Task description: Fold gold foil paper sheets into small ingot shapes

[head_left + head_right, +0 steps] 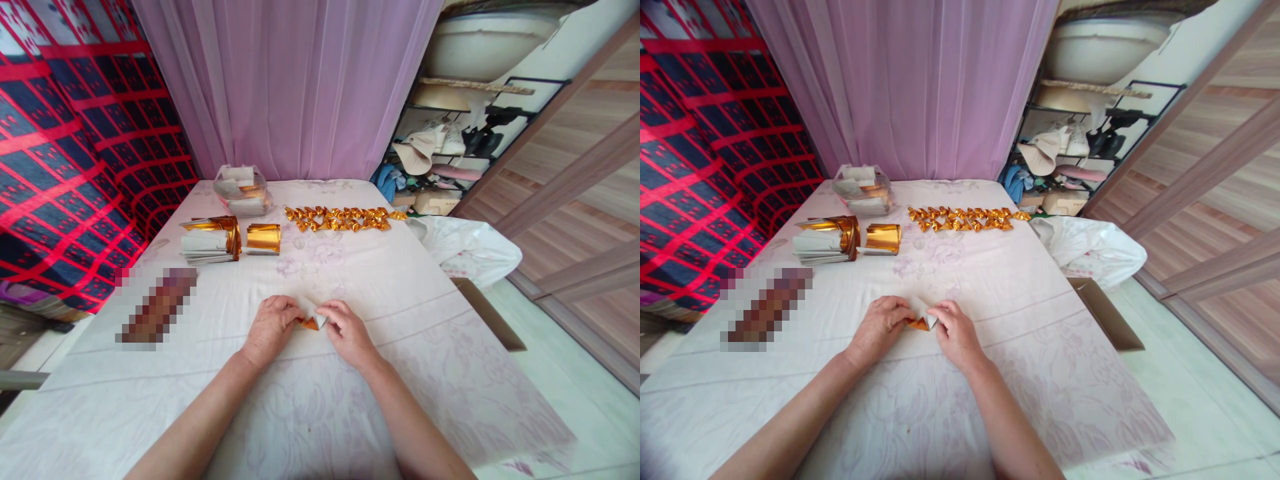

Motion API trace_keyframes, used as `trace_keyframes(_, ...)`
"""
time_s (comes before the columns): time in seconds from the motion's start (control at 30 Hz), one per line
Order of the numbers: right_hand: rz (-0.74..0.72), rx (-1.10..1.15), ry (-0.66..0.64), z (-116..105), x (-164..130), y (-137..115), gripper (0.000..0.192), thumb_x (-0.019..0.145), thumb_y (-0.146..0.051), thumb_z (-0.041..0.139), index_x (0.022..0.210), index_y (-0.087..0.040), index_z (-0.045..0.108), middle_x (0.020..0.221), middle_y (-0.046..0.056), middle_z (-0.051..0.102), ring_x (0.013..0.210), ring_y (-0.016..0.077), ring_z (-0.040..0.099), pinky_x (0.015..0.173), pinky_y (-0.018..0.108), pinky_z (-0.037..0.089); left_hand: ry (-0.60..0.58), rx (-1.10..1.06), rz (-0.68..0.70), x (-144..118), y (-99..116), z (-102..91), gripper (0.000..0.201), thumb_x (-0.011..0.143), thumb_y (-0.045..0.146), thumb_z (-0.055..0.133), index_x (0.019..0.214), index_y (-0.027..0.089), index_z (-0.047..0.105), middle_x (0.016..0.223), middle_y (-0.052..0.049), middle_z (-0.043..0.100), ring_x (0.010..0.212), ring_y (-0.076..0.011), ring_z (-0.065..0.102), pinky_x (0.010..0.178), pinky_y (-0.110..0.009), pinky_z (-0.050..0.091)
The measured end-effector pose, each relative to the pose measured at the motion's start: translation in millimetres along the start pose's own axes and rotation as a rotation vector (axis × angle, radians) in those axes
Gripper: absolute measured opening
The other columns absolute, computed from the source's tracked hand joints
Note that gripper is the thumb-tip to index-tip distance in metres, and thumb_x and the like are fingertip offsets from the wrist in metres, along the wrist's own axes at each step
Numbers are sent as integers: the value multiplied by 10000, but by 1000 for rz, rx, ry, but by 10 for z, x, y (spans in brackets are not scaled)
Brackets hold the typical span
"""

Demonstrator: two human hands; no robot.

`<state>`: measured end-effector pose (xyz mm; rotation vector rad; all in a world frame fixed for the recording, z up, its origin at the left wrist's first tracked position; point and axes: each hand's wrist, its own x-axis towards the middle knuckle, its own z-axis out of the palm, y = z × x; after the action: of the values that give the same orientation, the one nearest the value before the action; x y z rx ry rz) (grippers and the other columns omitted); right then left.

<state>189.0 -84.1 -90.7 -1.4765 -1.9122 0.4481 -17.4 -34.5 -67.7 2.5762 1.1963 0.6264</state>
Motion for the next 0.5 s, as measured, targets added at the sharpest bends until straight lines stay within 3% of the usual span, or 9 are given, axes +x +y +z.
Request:
trace_keyframes(0.17,-98,-247,-6,-10,-42,-30,469,808,-27,475,1158,-275,667,1301,76,539,955,165,625,843,311,527,-23,-47,48,61,-120,22,250,850,75,565,896,253,735,941,-27,705,878,-188,639,829,-356,484)
trace_keyframes(0.3,-156,-344,-47,-49,-10,-65,362,845,-87,529,1089,-292,702,1214,64,607,976,188,612,840,307,518,-62,-86,43,45,-156,1,284,902,89,480,1022,236,691,996,-27,727,924,-185,662,867,-367,492)
trace_keyframes(0.4,-155,-333,-43,-58,9,-101,298,870,-112,533,1010,-294,722,1110,43,648,941,187,615,837,299,510,-22,-64,-1,-69,-74,-45,360,871,68,461,1168,206,610,1134,-67,690,1051,-198,631,931,-381,486)
trace_keyframes(0.5,-170,-345,-38,-32,7,-156,273,878,-111,542,992,-284,720,1050,39,665,921,189,616,832,300,506,65,38,8,-238,85,-98,414,846,119,506,1250,199,553,1337,-112,562,1218,-252,525,999,-439,445)
